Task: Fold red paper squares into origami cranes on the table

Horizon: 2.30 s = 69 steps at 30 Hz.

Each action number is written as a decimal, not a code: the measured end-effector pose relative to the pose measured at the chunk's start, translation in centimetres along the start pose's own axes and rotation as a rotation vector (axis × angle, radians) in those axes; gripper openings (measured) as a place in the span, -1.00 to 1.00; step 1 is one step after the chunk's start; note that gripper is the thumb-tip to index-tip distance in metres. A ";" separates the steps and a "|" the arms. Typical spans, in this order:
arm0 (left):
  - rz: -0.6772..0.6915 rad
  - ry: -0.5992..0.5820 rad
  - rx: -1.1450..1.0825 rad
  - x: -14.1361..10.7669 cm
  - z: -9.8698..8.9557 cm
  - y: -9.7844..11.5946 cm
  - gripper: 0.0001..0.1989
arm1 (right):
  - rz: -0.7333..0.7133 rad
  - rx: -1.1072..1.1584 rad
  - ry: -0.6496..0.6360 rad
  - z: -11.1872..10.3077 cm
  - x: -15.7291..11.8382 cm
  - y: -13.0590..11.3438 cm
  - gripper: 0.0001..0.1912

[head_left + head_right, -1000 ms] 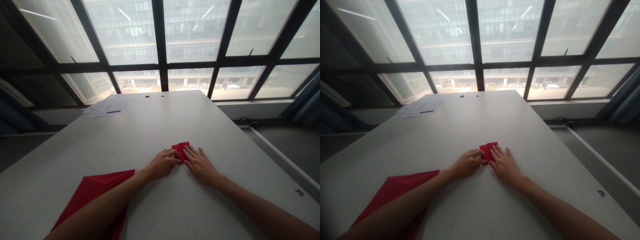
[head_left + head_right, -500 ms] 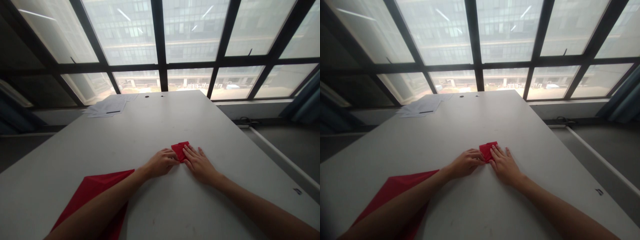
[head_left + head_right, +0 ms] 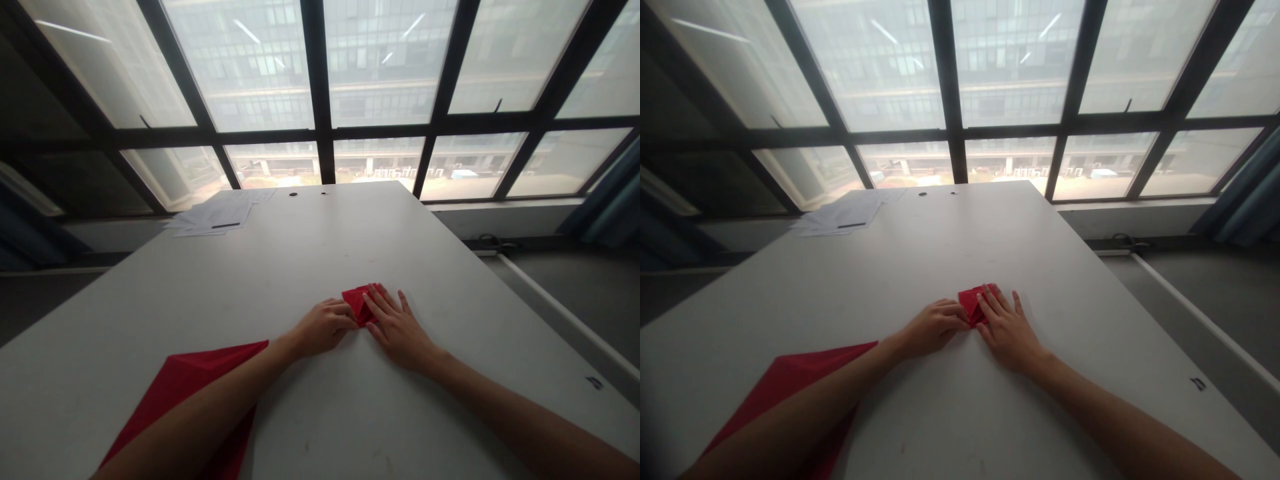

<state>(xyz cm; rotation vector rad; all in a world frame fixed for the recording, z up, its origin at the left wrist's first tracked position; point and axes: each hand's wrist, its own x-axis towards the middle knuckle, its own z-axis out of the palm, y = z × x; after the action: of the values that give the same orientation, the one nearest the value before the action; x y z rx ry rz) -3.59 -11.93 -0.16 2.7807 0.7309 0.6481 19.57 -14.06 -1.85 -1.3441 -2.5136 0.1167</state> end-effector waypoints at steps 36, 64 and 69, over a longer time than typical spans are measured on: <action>-0.047 0.048 0.026 0.1 1.0 -0.3 -0.59 | 0.006 0.077 -0.073 0.7 0.3 0.1 -0.29; -0.129 0.050 0.111 0.2 0.6 -0.2 -0.48 | -0.043 0.091 -0.048 0.2 0.3 -0.1 -0.40; -0.172 0.028 0.118 0.3 0.5 0.3 -0.67 | 0.009 0.116 0.089 -0.4 0.1 -0.4 -0.58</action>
<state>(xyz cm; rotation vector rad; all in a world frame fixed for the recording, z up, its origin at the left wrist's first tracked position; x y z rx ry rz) -2.97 -12.06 -0.38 2.7764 1.0322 0.6312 19.31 -14.23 -1.35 -1.2857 -2.3889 0.1970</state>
